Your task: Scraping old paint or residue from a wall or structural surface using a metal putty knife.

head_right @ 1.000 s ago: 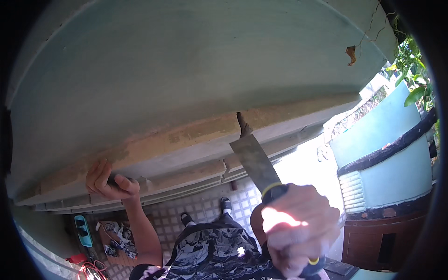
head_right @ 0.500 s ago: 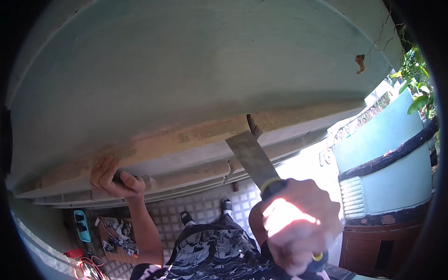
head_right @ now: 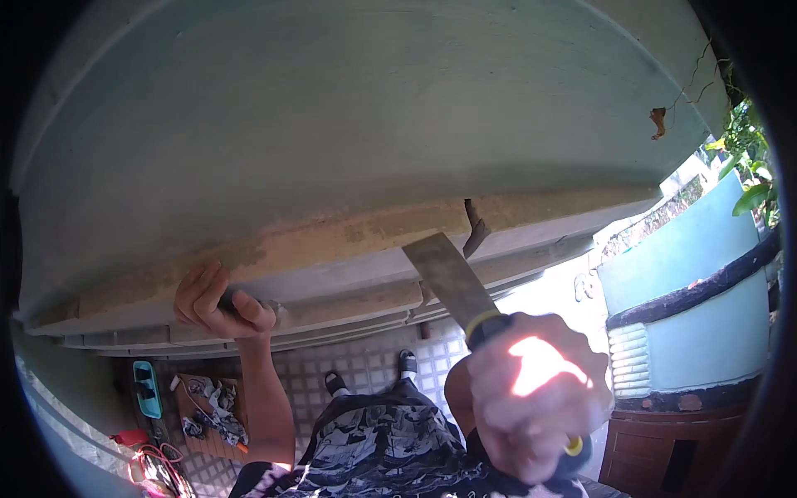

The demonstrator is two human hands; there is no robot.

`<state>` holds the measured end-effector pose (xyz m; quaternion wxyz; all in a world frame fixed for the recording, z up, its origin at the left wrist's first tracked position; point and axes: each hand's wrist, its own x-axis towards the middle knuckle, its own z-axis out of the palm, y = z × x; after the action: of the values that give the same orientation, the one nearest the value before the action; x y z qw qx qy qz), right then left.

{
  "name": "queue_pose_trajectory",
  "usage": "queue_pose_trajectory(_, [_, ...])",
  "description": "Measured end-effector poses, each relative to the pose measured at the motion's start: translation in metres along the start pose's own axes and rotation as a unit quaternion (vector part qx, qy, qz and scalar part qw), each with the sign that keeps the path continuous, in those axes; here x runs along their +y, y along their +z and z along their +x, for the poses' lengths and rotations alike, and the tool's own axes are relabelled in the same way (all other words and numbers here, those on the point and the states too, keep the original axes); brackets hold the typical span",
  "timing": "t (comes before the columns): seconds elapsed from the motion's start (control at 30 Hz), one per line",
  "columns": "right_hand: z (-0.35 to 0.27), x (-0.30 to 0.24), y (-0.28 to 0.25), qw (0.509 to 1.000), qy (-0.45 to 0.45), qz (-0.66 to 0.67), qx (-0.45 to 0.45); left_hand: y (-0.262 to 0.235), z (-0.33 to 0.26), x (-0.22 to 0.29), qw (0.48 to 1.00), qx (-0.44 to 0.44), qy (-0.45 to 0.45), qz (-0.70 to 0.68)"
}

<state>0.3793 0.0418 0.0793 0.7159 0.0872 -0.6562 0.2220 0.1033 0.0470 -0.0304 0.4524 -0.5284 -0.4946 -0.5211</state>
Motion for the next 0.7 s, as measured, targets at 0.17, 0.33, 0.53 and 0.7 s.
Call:
queue_pose_trajectory(0.17, [-0.003, 0.018, 0.016, 0.991, 0.043, -0.121, 0.039, -0.005, 0.009, 0.004, 1.000, -0.005, -0.004, 0.003])
queue_pose_trajectory(0.33, [-0.006, 0.023, 0.032, 0.991, -0.035, 0.125, 0.020, -0.010, -0.007, -0.008, 1.000, -0.009, -0.009, 0.017])
queue_pose_trajectory(0.53, [0.011, 0.007, 0.041, 0.996, -0.038, 0.078, 0.032, -0.007, -0.001, -0.005, 1.000, -0.001, -0.010, -0.004])
queue_pose_trajectory(0.7, [0.002, 0.023, 0.033, 0.998, 0.043, -0.039, -0.016, -0.006, 0.006, 0.000, 1.000, -0.009, -0.008, -0.016])
